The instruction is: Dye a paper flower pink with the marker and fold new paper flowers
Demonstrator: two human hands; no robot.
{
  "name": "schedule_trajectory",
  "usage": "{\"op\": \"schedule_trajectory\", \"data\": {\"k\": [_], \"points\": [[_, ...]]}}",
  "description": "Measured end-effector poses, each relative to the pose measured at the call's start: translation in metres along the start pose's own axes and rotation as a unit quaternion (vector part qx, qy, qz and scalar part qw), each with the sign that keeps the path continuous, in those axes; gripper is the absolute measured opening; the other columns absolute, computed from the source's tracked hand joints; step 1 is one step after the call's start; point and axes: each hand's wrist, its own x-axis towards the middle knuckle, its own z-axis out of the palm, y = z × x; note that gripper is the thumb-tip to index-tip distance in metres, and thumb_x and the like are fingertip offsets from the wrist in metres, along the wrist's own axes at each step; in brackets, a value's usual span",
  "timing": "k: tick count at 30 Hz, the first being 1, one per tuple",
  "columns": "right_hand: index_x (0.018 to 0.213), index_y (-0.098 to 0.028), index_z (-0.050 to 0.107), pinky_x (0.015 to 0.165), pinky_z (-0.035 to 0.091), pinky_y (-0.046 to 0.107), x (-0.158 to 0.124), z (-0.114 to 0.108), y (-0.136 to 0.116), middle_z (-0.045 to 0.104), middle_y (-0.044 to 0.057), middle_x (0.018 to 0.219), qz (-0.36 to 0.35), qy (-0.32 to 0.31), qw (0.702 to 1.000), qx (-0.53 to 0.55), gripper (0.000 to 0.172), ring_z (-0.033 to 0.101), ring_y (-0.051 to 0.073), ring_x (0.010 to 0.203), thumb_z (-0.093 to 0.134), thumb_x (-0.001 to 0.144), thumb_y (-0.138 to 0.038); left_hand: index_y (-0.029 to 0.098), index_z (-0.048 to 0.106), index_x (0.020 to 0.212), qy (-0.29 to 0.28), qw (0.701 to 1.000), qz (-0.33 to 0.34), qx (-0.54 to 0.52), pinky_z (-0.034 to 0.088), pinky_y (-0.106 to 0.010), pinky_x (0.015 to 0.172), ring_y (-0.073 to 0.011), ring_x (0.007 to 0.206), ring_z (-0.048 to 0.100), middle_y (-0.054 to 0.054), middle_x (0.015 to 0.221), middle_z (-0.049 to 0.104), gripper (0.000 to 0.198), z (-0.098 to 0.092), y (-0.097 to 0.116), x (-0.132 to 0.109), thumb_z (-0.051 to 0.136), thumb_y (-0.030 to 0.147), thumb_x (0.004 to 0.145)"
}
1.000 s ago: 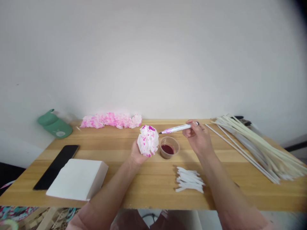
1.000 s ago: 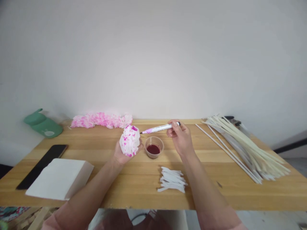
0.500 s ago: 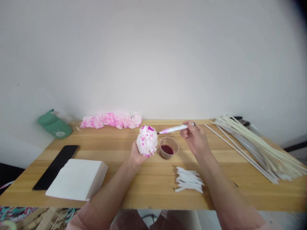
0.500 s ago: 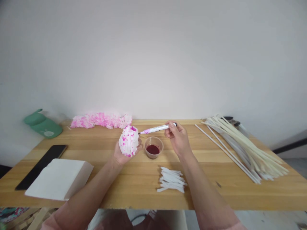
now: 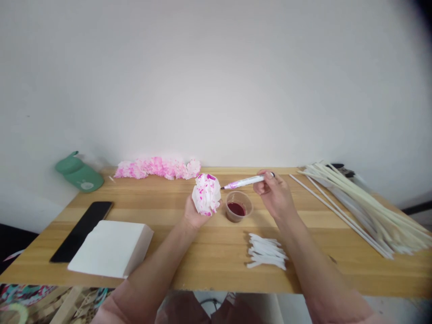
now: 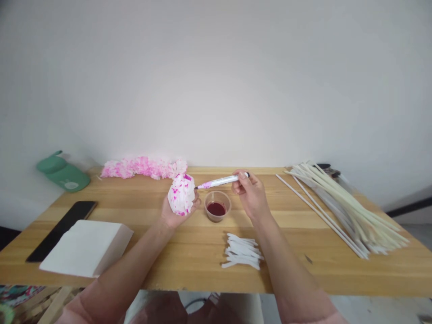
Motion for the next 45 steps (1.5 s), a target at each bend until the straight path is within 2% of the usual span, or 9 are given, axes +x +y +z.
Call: {"op": "schedule_trajectory", "data": {"k": [8,14,19,23,29,36,45], "points": [[0.077,-0.02,0.071,0.047,0.033,0.02,-0.001,0.001,0.003,0.05,-0.004,0.051,0.009,-0.003,1.0,0.001,0.024,0.042,0.006,0.048,0.078,0.071,-0.043,0.014,0.062,0.073,-0.01,1.0,-0.007,0.016,0.041,-0.031,0.056,-0.0202,0.06,0.056,-0.009,0.066,0.06,0.03,-0.001,0.0,0.0,0.038,0.026,0.087],[0.078,-0.02,0.071,0.047,0.033,0.02,-0.001,-0.002,0.001,0.049,-0.004,0.051,-0.003,0.002,1.0,0.023,0.023,0.042,0.006,0.049,0.077,0.071,-0.042,0.013,0.065,0.083,0.011,1.0,-0.01,0.007,0.043,-0.032,0.057,-0.0205,0.063,0.058,-0.011,0.077,0.066,0.03,0.0,0.001,0.0,0.038,0.026,0.087],[0.079,-0.02,0.071,0.048,0.033,0.02,0.0,-0.003,0.002,0.049,-0.004,0.051,0.0,0.0,1.0,0.023,0.022,0.042,0.006,0.049,0.077,0.072,-0.041,0.014,0.064,0.077,-0.003,1.0,0.003,0.003,0.044,-0.031,0.057,-0.0198,0.062,0.059,-0.009,0.073,0.065,0.027,-0.001,0.001,0.001,0.04,0.023,0.086],[0.079,-0.02,0.071,0.048,0.033,0.02,-0.001,-0.003,0.001,0.049,-0.004,0.051,-0.005,0.006,1.0,0.02,0.023,0.042,0.006,0.049,0.076,0.073,-0.041,0.015,0.064,0.075,0.025,0.999,0.025,0.021,0.045,-0.031,0.056,-0.0194,0.061,0.061,-0.009,0.073,0.066,0.03,0.002,0.001,0.002,0.036,0.018,0.087],[0.078,-0.021,0.071,0.047,0.033,0.02,-0.002,-0.001,0.0,0.049,-0.004,0.051,-0.011,0.014,1.0,0.011,0.023,0.043,0.006,0.049,0.078,0.071,-0.042,0.015,0.065,0.079,0.068,0.996,0.044,0.041,0.046,-0.03,0.055,-0.0197,0.061,0.063,-0.008,0.071,0.068,0.03,0.012,0.001,-0.001,0.036,0.017,0.088],[0.077,-0.021,0.071,0.046,0.033,0.019,-0.002,0.002,-0.002,0.049,-0.004,0.05,-0.017,0.024,1.0,-0.003,0.027,0.044,0.006,0.048,0.08,0.067,-0.045,0.015,0.067,0.094,0.068,0.995,0.047,0.049,0.046,-0.031,0.059,-0.0196,0.064,0.063,-0.008,0.074,0.068,0.032,0.014,0.0,-0.003,0.036,0.016,0.088],[0.077,-0.022,0.069,0.046,0.033,0.02,-0.004,0.003,-0.002,0.048,-0.005,0.051,-0.03,0.025,0.999,-0.029,0.028,0.043,0.006,0.048,0.078,0.068,-0.047,0.014,0.067,0.098,0.054,0.996,0.045,0.061,0.046,-0.031,0.057,-0.0207,0.062,0.063,-0.008,0.073,0.068,0.035,0.01,0.0,-0.001,0.033,0.016,0.089]]}}
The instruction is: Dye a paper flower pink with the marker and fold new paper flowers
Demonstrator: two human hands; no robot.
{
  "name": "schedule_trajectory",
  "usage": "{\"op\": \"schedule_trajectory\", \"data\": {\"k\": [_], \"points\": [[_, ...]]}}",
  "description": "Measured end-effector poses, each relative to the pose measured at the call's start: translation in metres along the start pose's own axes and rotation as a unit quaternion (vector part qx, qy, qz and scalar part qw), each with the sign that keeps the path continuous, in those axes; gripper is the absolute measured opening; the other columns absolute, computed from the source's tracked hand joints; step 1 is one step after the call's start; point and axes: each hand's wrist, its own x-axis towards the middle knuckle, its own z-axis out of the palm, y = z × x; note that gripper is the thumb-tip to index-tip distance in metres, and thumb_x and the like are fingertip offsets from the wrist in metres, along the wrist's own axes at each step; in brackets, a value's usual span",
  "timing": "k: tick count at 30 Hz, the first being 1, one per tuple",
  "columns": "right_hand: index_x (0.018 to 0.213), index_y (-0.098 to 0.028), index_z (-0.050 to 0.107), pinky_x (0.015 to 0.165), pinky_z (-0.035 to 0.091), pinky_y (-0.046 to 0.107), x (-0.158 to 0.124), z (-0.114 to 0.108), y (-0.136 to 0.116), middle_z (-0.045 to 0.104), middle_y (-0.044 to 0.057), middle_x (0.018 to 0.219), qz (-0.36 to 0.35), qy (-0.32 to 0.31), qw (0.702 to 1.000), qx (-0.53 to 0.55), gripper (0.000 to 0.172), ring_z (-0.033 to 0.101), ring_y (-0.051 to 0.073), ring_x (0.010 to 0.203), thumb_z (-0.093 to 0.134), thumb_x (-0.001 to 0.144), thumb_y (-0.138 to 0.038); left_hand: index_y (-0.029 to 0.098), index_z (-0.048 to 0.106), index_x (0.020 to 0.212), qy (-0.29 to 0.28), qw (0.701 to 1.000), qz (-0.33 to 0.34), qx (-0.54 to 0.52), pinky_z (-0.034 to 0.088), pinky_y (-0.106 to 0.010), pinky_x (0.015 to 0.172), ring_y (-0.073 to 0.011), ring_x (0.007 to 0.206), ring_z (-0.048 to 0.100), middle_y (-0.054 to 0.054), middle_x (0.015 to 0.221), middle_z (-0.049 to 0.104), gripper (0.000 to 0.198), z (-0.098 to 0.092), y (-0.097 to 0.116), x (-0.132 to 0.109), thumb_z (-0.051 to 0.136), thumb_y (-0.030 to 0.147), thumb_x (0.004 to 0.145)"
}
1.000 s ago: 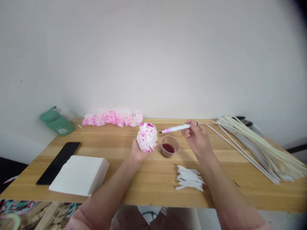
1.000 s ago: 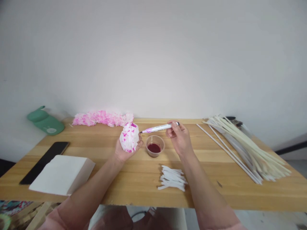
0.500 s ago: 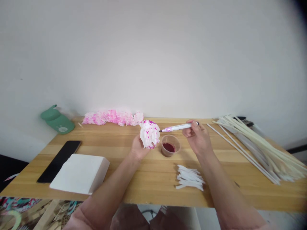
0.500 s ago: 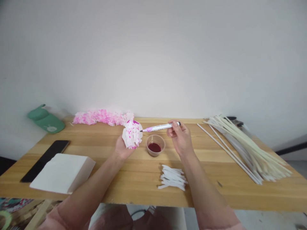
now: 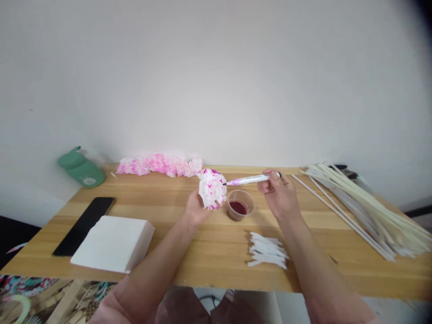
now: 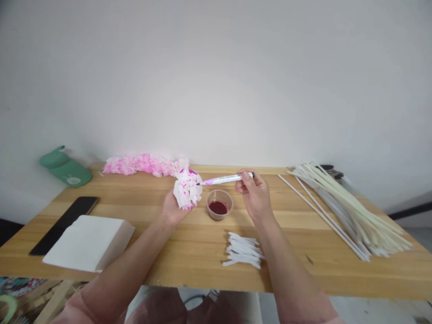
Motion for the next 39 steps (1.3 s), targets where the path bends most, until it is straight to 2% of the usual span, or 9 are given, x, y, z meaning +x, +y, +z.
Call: {"op": "schedule_trajectory", "data": {"k": [5,10,17,23,31,39], "points": [[0.078,-0.022,0.068,0.046,0.033,0.022,0.0,-0.001,-0.001,0.048,-0.005,0.052,-0.016,0.005,1.0,-0.022,0.027,0.043,0.007,0.049,0.077,0.07,-0.046,0.015,0.067,0.104,-0.003,1.0,0.002,-0.002,0.045,-0.031,0.056,-0.021,0.064,0.063,-0.009,0.076,0.069,0.034,-0.001,0.0,0.001,0.036,0.017,0.089],[0.076,-0.022,0.068,0.046,0.034,0.021,-0.001,0.0,-0.004,0.048,-0.004,0.051,-0.008,0.006,1.0,0.001,0.029,0.042,0.007,0.048,0.078,0.068,-0.048,0.017,0.066,0.107,-0.01,1.0,0.013,-0.017,0.048,-0.031,0.061,-0.0205,0.071,0.065,-0.009,0.086,0.071,0.035,-0.004,0.003,0.003,0.037,0.015,0.088],[0.074,-0.022,0.068,0.045,0.033,0.021,-0.002,0.003,-0.005,0.047,-0.005,0.05,-0.003,0.004,1.0,-0.002,0.031,0.042,0.006,0.047,0.08,0.066,-0.049,0.012,0.068,0.1,-0.059,0.998,0.003,-0.005,0.048,-0.03,0.059,-0.0207,0.069,0.064,-0.012,0.086,0.07,0.031,-0.016,0.005,0.01,0.04,0.02,0.089],[0.075,-0.022,0.067,0.045,0.033,0.022,-0.002,0.003,-0.004,0.046,-0.005,0.05,-0.009,0.001,1.0,-0.017,0.031,0.041,0.007,0.047,0.078,0.067,-0.049,0.014,0.067,0.104,-0.033,0.998,0.011,-0.043,0.05,-0.03,0.06,-0.0201,0.07,0.066,-0.011,0.086,0.071,0.032,-0.011,0.006,0.008,0.038,0.017,0.089],[0.074,-0.022,0.067,0.045,0.032,0.023,-0.003,0.003,-0.003,0.046,-0.005,0.048,-0.008,-0.002,1.0,-0.022,0.029,0.04,0.007,0.046,0.078,0.067,-0.049,0.014,0.066,0.107,-0.026,0.999,0.01,-0.045,0.05,-0.029,0.059,-0.0195,0.071,0.067,-0.011,0.086,0.072,0.033,-0.007,0.006,0.006,0.038,0.016,0.089],[0.075,-0.022,0.068,0.046,0.032,0.022,-0.003,0.003,-0.002,0.046,-0.005,0.051,-0.017,-0.006,0.999,-0.028,0.027,0.042,0.007,0.047,0.078,0.068,-0.046,0.014,0.066,0.109,-0.047,0.998,0.01,-0.048,0.051,-0.031,0.062,-0.0206,0.074,0.067,-0.011,0.089,0.072,0.034,-0.01,0.005,0.007,0.039,0.015,0.089]]}}
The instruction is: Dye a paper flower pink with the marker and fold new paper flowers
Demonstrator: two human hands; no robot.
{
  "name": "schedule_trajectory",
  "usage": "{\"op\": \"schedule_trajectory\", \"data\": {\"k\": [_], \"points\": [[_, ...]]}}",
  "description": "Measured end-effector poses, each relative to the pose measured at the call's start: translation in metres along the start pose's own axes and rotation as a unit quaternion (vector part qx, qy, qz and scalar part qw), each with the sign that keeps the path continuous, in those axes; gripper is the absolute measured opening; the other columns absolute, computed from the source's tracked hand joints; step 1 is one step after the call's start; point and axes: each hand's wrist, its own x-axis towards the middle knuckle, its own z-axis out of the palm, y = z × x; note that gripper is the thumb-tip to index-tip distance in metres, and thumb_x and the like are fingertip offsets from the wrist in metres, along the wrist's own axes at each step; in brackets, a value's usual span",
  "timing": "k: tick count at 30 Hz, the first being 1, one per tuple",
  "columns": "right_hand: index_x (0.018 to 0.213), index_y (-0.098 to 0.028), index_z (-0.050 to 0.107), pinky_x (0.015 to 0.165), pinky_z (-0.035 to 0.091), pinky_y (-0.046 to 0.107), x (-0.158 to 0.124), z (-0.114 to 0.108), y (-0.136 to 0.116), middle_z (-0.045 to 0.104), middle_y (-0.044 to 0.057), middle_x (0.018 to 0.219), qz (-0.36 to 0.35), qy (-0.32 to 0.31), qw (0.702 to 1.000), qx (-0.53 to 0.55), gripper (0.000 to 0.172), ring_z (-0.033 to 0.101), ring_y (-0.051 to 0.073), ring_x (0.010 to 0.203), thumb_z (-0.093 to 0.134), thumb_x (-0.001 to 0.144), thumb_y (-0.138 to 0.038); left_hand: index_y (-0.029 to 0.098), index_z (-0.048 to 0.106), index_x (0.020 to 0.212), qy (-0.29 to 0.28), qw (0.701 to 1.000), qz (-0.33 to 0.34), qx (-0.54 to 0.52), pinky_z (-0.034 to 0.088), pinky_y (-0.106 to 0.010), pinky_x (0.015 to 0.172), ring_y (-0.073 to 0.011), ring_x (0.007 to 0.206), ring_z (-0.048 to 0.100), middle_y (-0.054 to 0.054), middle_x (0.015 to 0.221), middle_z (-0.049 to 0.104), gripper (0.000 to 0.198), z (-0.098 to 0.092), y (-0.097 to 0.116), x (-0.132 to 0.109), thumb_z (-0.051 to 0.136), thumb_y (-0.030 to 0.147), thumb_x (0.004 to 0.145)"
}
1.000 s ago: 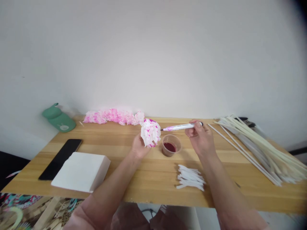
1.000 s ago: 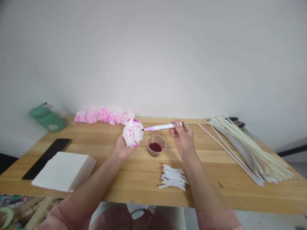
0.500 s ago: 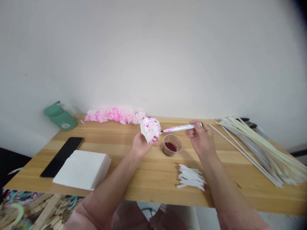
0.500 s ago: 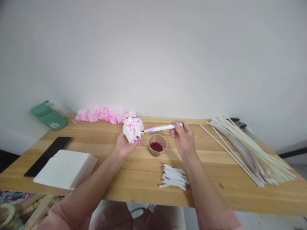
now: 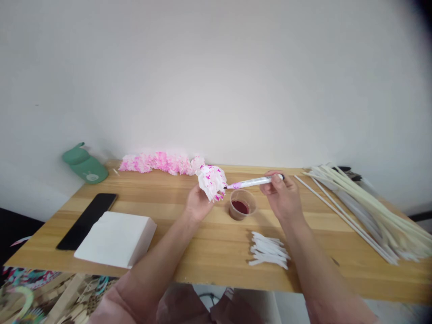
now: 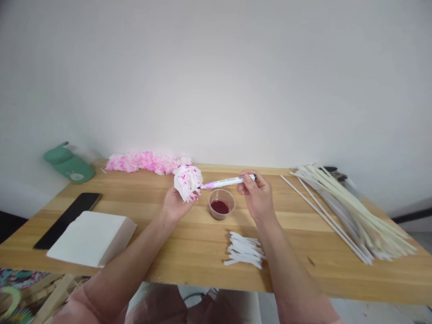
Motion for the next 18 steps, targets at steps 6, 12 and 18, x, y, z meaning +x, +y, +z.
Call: {"op": "schedule_trajectory", "data": {"k": [6,12,18], "points": [[0.074,-0.022,0.068,0.045,0.032,0.023,0.0009,0.0001,-0.0014,0.047,-0.004,0.051,-0.001,0.015,1.0,0.004,0.028,0.041,0.007,0.047,0.078,0.067,-0.048,0.015,0.065,0.113,0.027,1.0,0.004,-0.006,0.052,-0.031,0.065,-0.0203,0.075,0.067,-0.01,0.088,0.072,0.036,0.0028,0.0005,-0.0008,0.038,0.015,0.09],[0.072,-0.022,0.067,0.045,0.032,0.022,0.0009,0.0008,-0.0032,0.047,-0.004,0.05,0.005,0.018,1.0,0.015,0.032,0.041,0.007,0.046,0.08,0.064,-0.05,0.014,0.065,0.113,0.04,0.999,0.001,-0.003,0.052,-0.028,0.07,-0.0164,0.074,0.067,-0.008,0.086,0.073,0.035,0.002,-0.0005,0.0003,0.038,0.015,0.091],[0.076,-0.023,0.069,0.047,0.033,0.022,-0.0004,-0.0008,-0.0008,0.051,-0.004,0.053,-0.005,0.008,1.0,0.025,0.027,0.044,0.007,0.048,0.078,0.068,-0.046,0.014,0.065,0.111,0.034,0.999,0.004,0.002,0.054,-0.03,0.07,-0.0177,0.076,0.068,-0.008,0.086,0.073,0.033,0.0012,-0.0019,0.0001,0.036,0.016,0.093]]}}
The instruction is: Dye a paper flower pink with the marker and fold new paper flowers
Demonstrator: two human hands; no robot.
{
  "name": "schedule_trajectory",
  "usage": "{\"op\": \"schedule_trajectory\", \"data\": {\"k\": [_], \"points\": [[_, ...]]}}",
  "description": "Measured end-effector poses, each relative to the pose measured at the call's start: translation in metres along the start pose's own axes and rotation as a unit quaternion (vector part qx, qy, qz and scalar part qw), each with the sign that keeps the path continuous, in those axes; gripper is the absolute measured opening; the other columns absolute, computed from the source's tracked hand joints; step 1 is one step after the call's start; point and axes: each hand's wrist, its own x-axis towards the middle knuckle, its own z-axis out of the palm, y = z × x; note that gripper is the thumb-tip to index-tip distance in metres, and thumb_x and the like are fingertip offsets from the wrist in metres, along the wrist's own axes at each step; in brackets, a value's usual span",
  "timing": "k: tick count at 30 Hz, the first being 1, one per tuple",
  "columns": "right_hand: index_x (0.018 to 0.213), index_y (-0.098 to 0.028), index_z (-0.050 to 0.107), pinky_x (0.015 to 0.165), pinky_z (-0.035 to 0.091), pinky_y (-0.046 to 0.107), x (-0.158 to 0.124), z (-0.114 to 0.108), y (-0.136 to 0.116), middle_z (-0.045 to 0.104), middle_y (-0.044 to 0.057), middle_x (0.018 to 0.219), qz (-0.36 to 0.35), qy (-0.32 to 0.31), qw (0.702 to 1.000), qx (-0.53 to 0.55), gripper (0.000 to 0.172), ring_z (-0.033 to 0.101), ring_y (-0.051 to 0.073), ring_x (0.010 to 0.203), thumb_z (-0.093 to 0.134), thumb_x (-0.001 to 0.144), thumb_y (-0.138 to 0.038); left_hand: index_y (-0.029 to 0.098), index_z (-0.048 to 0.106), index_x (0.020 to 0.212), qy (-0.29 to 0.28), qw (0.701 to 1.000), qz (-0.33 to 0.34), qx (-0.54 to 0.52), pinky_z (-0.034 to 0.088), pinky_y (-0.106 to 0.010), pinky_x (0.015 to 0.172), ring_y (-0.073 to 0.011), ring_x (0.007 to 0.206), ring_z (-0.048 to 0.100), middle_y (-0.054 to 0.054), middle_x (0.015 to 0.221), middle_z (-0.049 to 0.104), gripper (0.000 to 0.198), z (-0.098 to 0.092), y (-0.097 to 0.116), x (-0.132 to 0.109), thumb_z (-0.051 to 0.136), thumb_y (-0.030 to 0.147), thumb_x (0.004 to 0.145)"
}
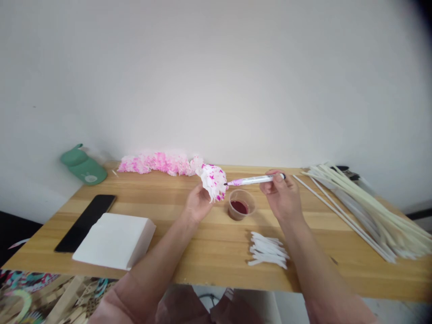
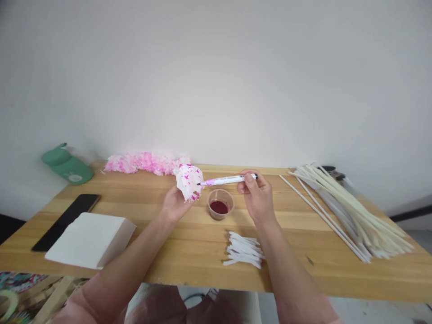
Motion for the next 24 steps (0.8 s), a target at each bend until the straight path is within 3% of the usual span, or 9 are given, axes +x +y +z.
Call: {"op": "schedule_trajectory", "data": {"k": [17,21,24], "points": [[0.077,-0.021,0.067,0.047,0.037,0.022,0.002,-0.003,0.0,0.052,-0.004,0.054,-0.048,0.02,0.998,-0.033,0.024,0.046,0.008,0.049,0.076,0.071,-0.043,0.014,0.059,0.123,-0.01,1.0,0.002,0.024,0.053,-0.031,0.077,-0.0177,0.083,0.068,-0.008,0.096,0.073,0.037,-0.001,0.0,0.001,0.038,0.017,0.093],[0.076,-0.021,0.064,0.046,0.034,0.022,0.008,-0.013,-0.013,0.045,-0.005,0.049,-0.088,0.026,0.995,-0.031,0.021,0.041,0.008,0.046,0.07,0.076,-0.042,0.015,0.06,0.123,0.0,0.999,0.005,0.032,0.053,-0.028,0.078,-0.0166,0.087,0.067,-0.008,0.1,0.072,0.037,-0.004,0.001,0.003,0.037,0.018,0.094],[0.071,-0.021,0.061,0.044,0.032,0.024,0.004,-0.022,-0.034,0.042,-0.005,0.048,-0.138,0.044,0.985,-0.095,0.022,0.035,0.008,0.043,0.068,0.077,-0.041,0.018,0.06,0.123,0.001,0.999,0.017,0.03,0.053,-0.029,0.083,-0.0167,0.093,0.067,-0.008,0.107,0.071,0.037,-0.006,0.001,0.005,0.039,0.019,0.093]]}}
